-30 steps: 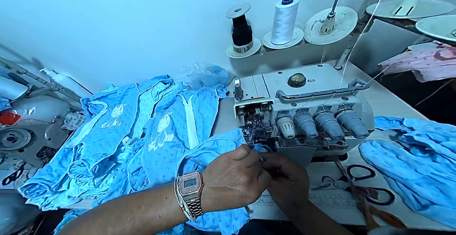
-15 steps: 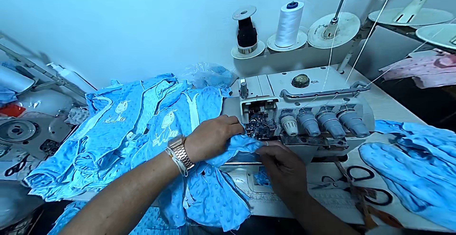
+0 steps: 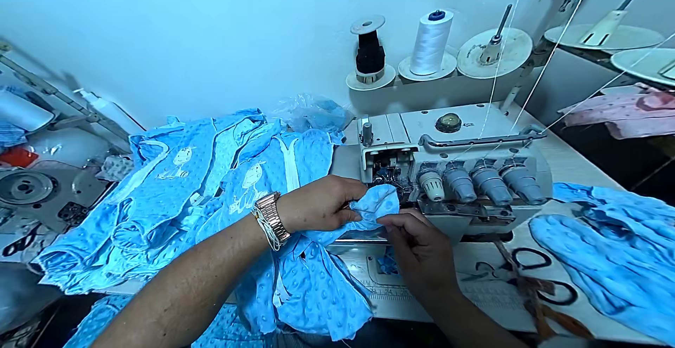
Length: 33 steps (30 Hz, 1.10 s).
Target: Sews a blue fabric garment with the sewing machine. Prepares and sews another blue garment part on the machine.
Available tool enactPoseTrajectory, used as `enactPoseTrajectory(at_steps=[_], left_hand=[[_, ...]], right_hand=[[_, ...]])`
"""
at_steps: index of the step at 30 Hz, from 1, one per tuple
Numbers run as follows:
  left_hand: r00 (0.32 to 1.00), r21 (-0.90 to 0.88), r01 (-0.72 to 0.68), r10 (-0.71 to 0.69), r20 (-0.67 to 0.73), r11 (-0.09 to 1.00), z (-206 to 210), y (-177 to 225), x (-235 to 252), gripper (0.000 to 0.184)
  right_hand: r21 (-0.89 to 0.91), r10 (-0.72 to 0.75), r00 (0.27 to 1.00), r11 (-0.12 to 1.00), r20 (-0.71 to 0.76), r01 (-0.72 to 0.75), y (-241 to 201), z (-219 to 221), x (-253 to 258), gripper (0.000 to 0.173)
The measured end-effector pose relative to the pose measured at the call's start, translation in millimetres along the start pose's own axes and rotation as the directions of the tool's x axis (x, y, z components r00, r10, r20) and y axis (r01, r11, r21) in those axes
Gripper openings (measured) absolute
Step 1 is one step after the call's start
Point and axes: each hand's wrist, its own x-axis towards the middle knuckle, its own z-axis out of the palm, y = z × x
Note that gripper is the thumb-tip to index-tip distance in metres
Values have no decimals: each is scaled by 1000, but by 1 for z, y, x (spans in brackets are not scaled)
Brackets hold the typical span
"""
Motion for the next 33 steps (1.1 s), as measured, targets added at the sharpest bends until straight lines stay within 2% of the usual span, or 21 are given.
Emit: enactPoseTrajectory(at_steps=[4, 9, 11, 13, 16, 20, 24, 29, 31, 33], left_hand=[[997, 55, -63, 61, 37, 996, -7, -2, 1, 10], [994, 185, -111, 105, 40, 976, -3, -3, 3, 8], [994, 104, -111, 110, 10, 988, -1, -7, 4, 6], [996, -82, -93, 91, -22, 992, 0, -10, 6, 8], [999, -248, -48, 50, 1, 968, -2, -12, 6, 6], [998, -266, -34, 48, 45, 963, -3, -8, 7, 7], [997, -276, -6, 26, 69, 961, -3, -6, 5, 13], [996, -213, -82, 90, 29, 974, 5, -5, 6, 17], [988, -91, -151, 151, -7, 984, 14, -2, 7, 17], [981, 107, -186, 191, -35, 977, 28, 4, 7, 13]], right_hand=[[-38, -37, 999, 999, -1, 37, 0, 0, 0, 24], [-68, -7, 1000, 998, 18, 9, -3, 0, 2, 27], [-61, 5, 1000, 998, 23, -3, -3, 0, 2, 27], [-49, 22, 999, 999, 41, -20, -4, -3, 3, 25], [-27, 46, 997, 999, 67, -44, -7, -5, 5, 18], [-172, -17, 1000, 985, 7, 18, -9, -1, 8, 17], [-121, -46, 999, 992, -23, 42, -6, -1, 10, 16], [-6, -63, 998, 998, -8, 63, -1, -6, 8, 14], [29, -126, 991, 991, -46, 127, 5, -3, 1, 14], [17, -210, 974, 977, -89, 212, 11, 2, -7, 14]])
